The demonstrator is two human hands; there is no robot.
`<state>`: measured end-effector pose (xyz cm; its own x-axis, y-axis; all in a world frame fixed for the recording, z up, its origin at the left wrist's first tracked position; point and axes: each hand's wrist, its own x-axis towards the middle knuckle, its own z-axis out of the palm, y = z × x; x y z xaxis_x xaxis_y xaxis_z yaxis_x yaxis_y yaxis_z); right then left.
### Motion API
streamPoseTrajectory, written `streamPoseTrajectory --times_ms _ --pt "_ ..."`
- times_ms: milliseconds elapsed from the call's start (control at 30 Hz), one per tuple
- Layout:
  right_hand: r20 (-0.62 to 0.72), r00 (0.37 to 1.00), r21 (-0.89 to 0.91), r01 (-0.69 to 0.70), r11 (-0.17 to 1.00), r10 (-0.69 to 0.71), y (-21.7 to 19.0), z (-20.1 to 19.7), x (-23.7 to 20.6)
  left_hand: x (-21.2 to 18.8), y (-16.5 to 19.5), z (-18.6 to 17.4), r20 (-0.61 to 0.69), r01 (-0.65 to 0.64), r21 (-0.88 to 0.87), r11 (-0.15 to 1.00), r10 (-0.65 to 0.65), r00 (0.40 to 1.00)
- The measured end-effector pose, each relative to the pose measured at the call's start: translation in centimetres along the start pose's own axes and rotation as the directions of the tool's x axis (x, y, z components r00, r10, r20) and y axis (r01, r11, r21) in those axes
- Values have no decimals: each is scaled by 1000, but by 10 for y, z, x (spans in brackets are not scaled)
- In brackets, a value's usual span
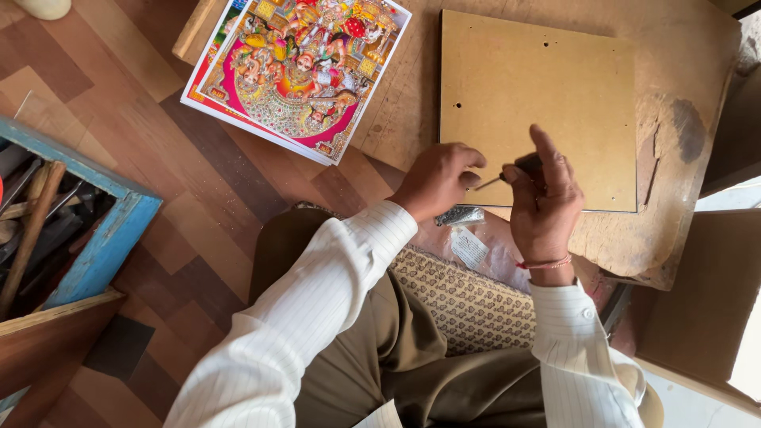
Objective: The person sits on the floor and uses a screwdriver to drive screws into the pre-drilled holes on the back panel of a picture frame, working around the edges of the frame while a stack of religious posters sits beside them.
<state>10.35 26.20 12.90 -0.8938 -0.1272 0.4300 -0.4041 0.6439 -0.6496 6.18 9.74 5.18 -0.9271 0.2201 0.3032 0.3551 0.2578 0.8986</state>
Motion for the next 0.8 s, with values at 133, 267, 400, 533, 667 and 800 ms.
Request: streamPoseTrajectory --times_ms 133,267,400,533,667,800 --pt "-20 998 81 55 995 -53 -6 4 9 3 0 3 40 -51 0 999 51 998" --pt "31 999 128 -28 991 24 -6 10 10 1 -1 1 91 50 -62 997 -44 995" --pt "19 1000 103 5 995 -7 -4 14 8 -1 -3 3 30 -22 -70 997 25 999" --pt "5 1000 117 -20 993 20 -3 15 5 -3 -4 5 33 -12 -108 994 15 999" --pt "-1 1000 123 -20 992 20 -3 15 3 -4 -4 4 27 9 -103 995 -6 1000" --pt "-11 1000 122 -18 992 20 -1 17 1 -5 -1 3 55 36 -85 996 -32 998"
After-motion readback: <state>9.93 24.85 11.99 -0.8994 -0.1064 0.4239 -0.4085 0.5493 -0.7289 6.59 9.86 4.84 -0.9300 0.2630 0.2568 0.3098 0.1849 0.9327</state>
